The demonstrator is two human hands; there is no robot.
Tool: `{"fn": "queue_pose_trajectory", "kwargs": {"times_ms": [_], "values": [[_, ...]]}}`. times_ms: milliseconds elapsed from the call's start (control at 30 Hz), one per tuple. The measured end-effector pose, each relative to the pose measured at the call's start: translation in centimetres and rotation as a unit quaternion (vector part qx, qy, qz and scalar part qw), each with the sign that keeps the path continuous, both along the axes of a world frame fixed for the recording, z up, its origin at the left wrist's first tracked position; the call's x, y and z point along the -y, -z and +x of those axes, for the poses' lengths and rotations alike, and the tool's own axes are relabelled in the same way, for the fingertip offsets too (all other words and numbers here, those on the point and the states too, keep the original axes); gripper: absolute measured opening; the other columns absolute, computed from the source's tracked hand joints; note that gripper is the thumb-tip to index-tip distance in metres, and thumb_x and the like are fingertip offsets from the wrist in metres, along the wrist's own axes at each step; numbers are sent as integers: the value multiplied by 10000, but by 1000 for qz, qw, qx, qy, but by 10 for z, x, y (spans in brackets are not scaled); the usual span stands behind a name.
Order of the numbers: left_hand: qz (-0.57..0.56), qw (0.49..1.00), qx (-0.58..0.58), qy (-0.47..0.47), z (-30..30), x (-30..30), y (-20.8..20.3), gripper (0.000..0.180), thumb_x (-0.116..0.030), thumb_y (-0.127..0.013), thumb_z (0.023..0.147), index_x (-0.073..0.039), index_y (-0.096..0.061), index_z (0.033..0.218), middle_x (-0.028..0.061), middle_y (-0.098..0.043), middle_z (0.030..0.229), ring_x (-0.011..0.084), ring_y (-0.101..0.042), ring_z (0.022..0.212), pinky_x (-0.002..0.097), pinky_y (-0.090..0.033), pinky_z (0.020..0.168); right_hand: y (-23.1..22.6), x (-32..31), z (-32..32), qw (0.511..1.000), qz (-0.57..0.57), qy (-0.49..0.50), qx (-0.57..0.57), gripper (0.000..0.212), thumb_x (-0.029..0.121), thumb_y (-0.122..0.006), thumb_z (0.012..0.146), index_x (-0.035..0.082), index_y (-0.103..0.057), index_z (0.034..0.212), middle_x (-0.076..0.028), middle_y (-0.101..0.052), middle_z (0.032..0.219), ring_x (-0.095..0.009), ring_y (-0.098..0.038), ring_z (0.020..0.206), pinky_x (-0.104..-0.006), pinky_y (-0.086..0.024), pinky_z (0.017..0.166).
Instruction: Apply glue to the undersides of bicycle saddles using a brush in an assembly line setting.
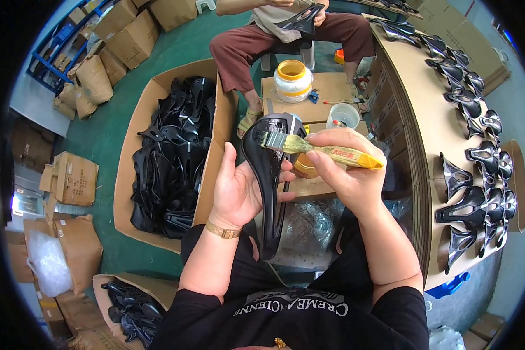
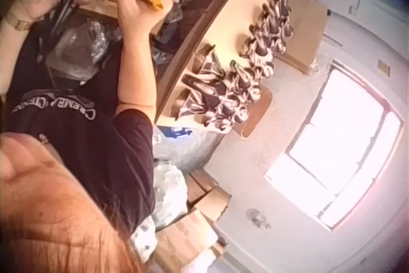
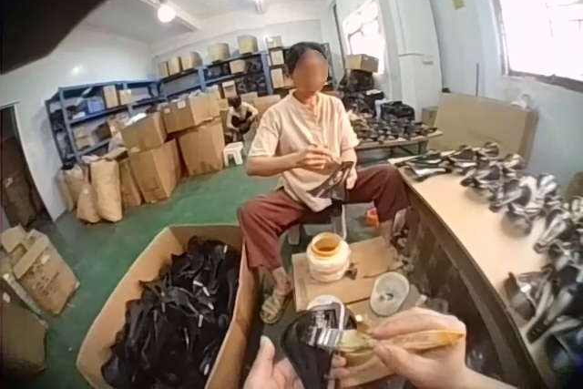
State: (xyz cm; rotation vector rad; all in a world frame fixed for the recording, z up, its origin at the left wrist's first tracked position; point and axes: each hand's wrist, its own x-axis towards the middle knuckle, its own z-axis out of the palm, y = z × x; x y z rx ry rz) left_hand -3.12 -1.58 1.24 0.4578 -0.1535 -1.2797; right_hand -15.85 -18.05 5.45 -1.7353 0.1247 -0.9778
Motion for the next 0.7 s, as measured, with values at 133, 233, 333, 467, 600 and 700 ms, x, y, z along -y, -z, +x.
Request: {"fn": "queue_pose_trajectory", "kwargs": {"times_ms": [133,233,333,467,600,700], "values": [[22,1000,-14,-11,1,2,6,806,-714,-232,897,-44,-539,1222,156,-630,1069,289,-631,976,527,-506,868,1,1,1,999,-39,-16,13,167,4,-718,761,-11,-669,920,-113,-689,937,-196,-651,872,-306,-491,809],[-73,995,-72,10,5,0,18,769,-668,-218,926,-52,-521,1272,201,-628,1100,312,-625,1020,551,-474,913,1,-1,3,999,-48,-9,6,165,0,-719,760,-14,-668,917,-111,-688,941,-195,-650,872,-305,-491,809],[-54,996,-69,-16,2,4,13,751,-658,-257,929,-23,-540,1213,158,-643,1033,283,-615,998,514,-480,921,4,0,4,999,-31,10,-3,164,-3,-718,762,-17,-667,917,-106,-688,939,-193,-650,873,-304,-491,809],[23,995,-61,-79,-6,8,4,699,-603,-277,956,-6,-537,1210,175,-637,1057,285,-609,1010,463,-454,978,9,-1,8,999,-28,24,-13,171,3,-718,767,-21,-666,928,-99,-686,936,-189,-647,879,-301,-492,806],[41,993,-55,-100,-7,8,2,712,-615,-294,948,7,-548,1185,164,-639,1052,277,-610,1006,419,-458,978,9,-5,10,999,-14,24,-18,176,5,-718,767,-21,-668,934,-105,-686,937,-193,-647,879,-302,-494,805],[3,996,-47,-73,-5,5,3,725,-646,-300,931,-10,-563,1159,145,-645,1017,257,-619,965,409,-477,944,9,-5,11,998,-66,-4,-10,185,-7,-719,760,-17,-672,939,-115,-686,949,-205,-652,883,-309,-500,813]]}}
